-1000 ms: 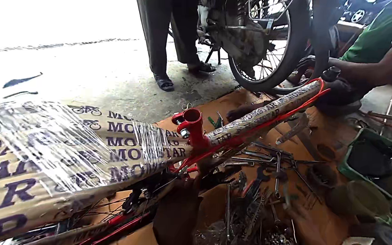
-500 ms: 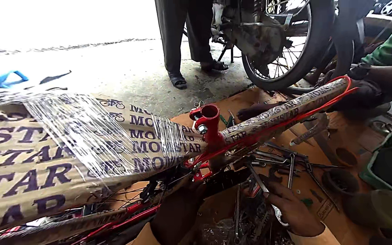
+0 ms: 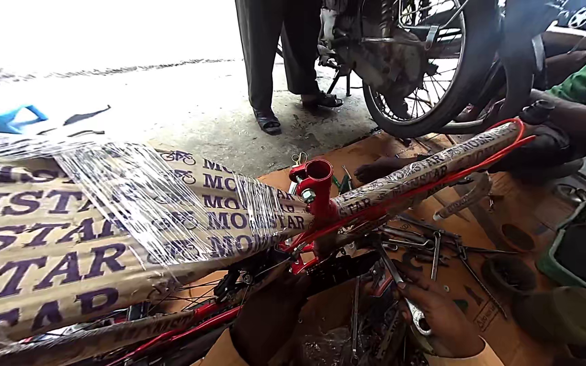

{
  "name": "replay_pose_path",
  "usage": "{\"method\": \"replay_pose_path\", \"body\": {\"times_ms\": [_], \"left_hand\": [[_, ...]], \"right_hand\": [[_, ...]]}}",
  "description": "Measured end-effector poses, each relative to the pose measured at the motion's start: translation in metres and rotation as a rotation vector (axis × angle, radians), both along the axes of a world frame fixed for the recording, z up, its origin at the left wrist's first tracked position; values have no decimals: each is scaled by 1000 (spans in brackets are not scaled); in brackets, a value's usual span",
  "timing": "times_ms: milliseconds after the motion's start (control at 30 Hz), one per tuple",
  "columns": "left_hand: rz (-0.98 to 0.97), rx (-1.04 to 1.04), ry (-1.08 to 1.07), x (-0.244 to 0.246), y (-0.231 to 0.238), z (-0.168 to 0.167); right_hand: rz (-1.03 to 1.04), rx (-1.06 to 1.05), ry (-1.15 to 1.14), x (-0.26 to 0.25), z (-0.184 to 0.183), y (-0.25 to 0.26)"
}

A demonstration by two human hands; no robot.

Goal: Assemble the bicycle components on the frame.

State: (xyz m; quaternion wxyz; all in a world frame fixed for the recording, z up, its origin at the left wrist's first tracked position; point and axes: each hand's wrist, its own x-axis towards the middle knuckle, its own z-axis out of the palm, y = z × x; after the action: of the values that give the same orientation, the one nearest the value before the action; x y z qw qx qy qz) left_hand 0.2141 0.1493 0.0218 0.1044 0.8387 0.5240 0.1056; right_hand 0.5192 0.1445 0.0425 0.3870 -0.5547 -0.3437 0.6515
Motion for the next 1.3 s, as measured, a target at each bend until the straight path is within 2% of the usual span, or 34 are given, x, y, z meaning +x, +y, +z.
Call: {"method": "replay_pose_path", "body": {"times_ms": [100,267,400,533,667,800,900,967,1067,1233,1300], "left_hand": [[9,0,-11,0,0,-3],[30,-40,-5,-2,-1,-5],[52,-44,9,-2,-2,-6],[36,7,23,-5,-1,-9],[46,28,24,-5,0,-10],[48,11,34,-5,0,-7],[63,40,34,-5,-1,-9],[83,-36,34,-4,1,-4],[113,-172,55,-2,3,6],[106,-135,25,-4,3,1],[99,-142,21,-4,2,1]], "right_hand": [[111,5,12,0,-3,-3],[-65,21,-2,-5,-2,-6],[64,-7,31,-3,-5,-9],[-81,28,92,-8,-6,-12],[63,27,72,-4,-5,-15],[-112,33,115,-6,-5,-15],[22,34,102,-11,-5,-16],[40,40,123,-9,-2,-16],[-107,47,149,-14,-2,-15],[20,92,66,-19,-6,-20],[58,188,-97,-17,-3,-28]]}}
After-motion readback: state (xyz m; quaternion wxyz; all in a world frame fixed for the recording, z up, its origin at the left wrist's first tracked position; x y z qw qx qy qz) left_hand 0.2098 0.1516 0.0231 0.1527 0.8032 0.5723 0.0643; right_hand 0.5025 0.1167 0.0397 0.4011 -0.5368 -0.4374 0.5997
